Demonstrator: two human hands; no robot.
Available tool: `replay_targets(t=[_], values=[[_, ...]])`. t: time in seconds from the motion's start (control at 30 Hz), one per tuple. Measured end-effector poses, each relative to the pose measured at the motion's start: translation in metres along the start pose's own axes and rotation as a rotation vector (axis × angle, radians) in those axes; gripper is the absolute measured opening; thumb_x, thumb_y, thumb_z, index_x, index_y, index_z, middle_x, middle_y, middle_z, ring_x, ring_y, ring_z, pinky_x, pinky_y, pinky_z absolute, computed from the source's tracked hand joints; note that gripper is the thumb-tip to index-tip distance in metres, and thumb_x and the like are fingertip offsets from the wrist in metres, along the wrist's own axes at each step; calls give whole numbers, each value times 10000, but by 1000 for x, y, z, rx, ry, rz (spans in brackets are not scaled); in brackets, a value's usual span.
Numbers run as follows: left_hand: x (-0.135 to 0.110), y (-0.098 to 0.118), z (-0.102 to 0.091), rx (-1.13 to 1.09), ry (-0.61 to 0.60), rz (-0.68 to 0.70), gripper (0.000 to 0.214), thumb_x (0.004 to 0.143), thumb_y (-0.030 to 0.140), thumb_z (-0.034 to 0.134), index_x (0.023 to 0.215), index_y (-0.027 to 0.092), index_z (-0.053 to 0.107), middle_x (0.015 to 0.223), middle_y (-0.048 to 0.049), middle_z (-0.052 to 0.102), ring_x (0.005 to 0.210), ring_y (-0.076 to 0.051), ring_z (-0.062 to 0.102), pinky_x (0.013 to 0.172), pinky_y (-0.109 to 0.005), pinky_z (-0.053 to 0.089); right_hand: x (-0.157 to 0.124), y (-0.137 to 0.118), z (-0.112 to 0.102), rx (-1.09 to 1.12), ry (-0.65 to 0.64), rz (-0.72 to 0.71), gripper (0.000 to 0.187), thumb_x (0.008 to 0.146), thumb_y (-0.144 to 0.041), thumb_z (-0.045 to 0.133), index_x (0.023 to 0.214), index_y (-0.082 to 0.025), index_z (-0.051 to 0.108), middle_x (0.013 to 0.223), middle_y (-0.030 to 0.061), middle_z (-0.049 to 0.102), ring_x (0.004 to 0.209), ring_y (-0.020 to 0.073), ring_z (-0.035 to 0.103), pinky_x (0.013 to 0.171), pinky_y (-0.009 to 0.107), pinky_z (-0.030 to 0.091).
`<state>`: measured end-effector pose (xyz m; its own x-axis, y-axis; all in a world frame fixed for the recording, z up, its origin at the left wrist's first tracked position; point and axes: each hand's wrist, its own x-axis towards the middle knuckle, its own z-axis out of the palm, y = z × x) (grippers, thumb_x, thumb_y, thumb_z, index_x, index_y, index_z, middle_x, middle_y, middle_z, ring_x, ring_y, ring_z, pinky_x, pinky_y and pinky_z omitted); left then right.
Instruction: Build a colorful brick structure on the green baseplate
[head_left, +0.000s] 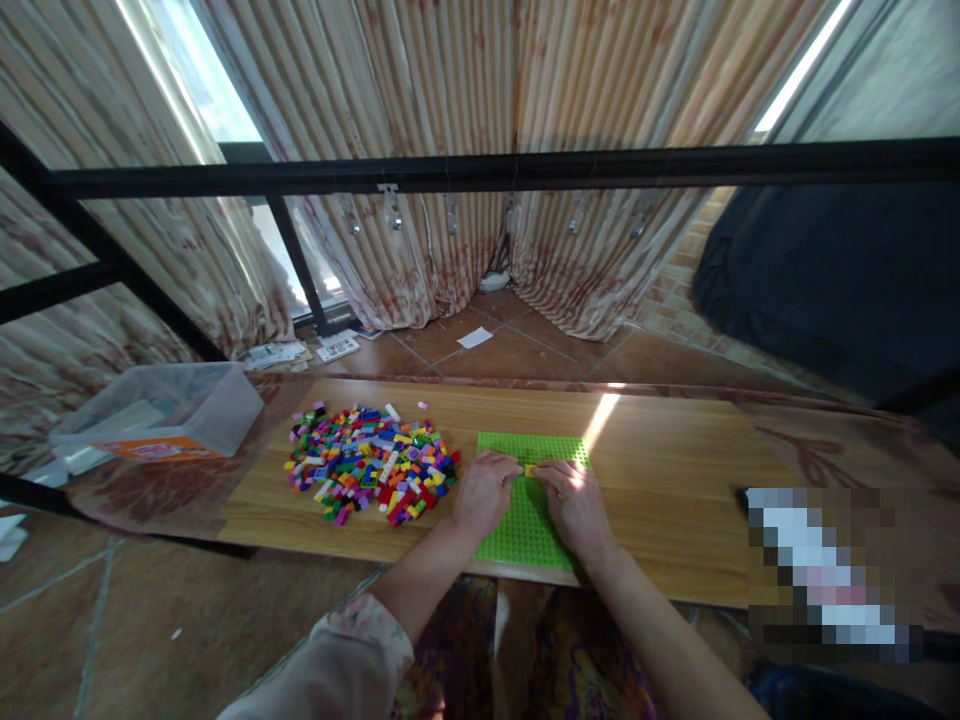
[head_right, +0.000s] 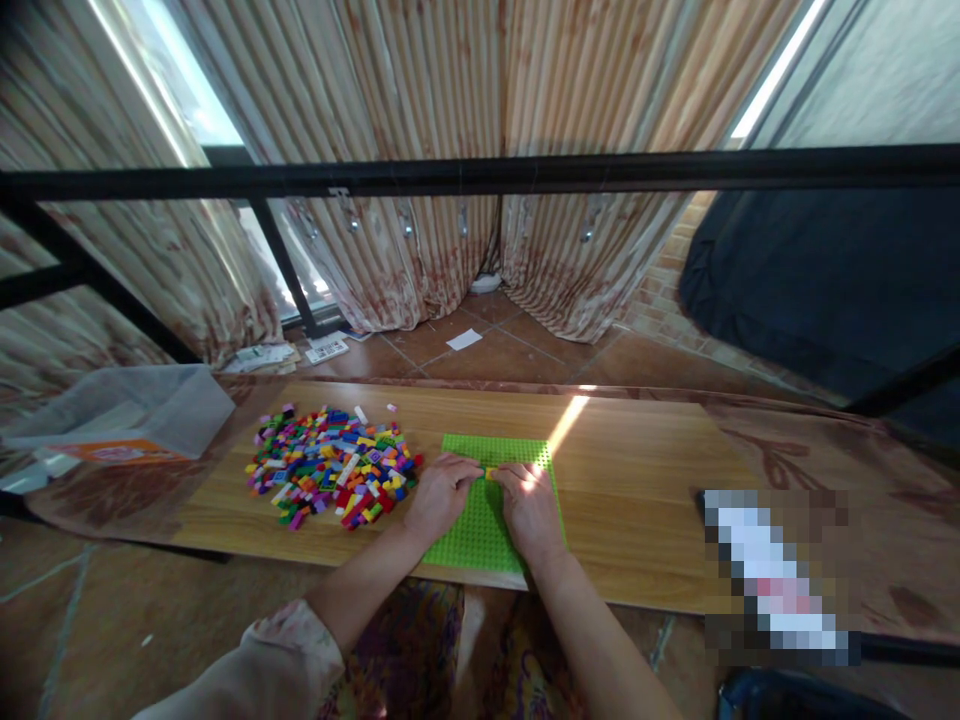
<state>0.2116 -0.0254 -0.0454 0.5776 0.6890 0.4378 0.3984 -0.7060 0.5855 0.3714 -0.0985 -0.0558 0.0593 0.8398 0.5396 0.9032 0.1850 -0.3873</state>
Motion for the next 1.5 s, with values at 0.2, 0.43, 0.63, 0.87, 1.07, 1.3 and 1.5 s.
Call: replay_targets(t=[0.2,0.43,0.63,0.87,1.07,1.3,1.5], values=[[0,-1,0,31,-30,26,239,844,36,549,879,189,729,954,-40,739,920,-176,636,873,-337,515,2,0,-4,-62,-34,-22,260,928,-154,500,965,-248,740,951,29,732,875,186,599,816,323,422],[0,0,-3,90,-78,49,240,858,47,531,907,180,725,993,-38,737,923,-173,627,871,-327,505,0,-3,-5,-104,-68,-40,276,903,-94,500,994,-222,727,992,35,729,885,196,587,842,340,402],[-2,4,-4,146,-171,47,247,895,98,494,963,186,714,1091,-50,721,998,-208,609,930,-405,470,-3,-8,-5,-100,-154,-29,327,890,-58,462,1050,-201,708,1090,66,704,929,208,588,906,369,394],[-4,9,-11,161,-164,90,287,837,51,523,1005,182,716,1117,-62,719,1003,-224,636,940,-432,493,-2,-10,-11,-117,-155,-53,409,850,-8,446,1082,-229,701,1116,56,708,943,200,628,916,385,427],[-6,-1,-19,83,-77,27,392,816,-6,465,1067,177,705,1240,-89,663,1092,-167,643,969,-341,522,-2,-8,-13,-63,-107,10,405,864,-37,415,1058,-223,717,1103,61,714,990,189,645,891,337,490],[-20,3,-28,16,7,-71,355,864,39,450,1089,179,687,1235,-87,652,1125,-165,623,992,-351,514,23,3,-15,17,12,165,385,871,-107,376,998,-211,724,995,71,733,896,179,684,805,315,543],[-22,7,-23,38,-44,-92,444,807,32,514,1206,194,625,1277,-91,612,1172,-204,571,1029,-409,479,51,13,3,8,30,245,381,875,-179,365,949,-208,737,915,62,748,833,186,684,781,320,539]])
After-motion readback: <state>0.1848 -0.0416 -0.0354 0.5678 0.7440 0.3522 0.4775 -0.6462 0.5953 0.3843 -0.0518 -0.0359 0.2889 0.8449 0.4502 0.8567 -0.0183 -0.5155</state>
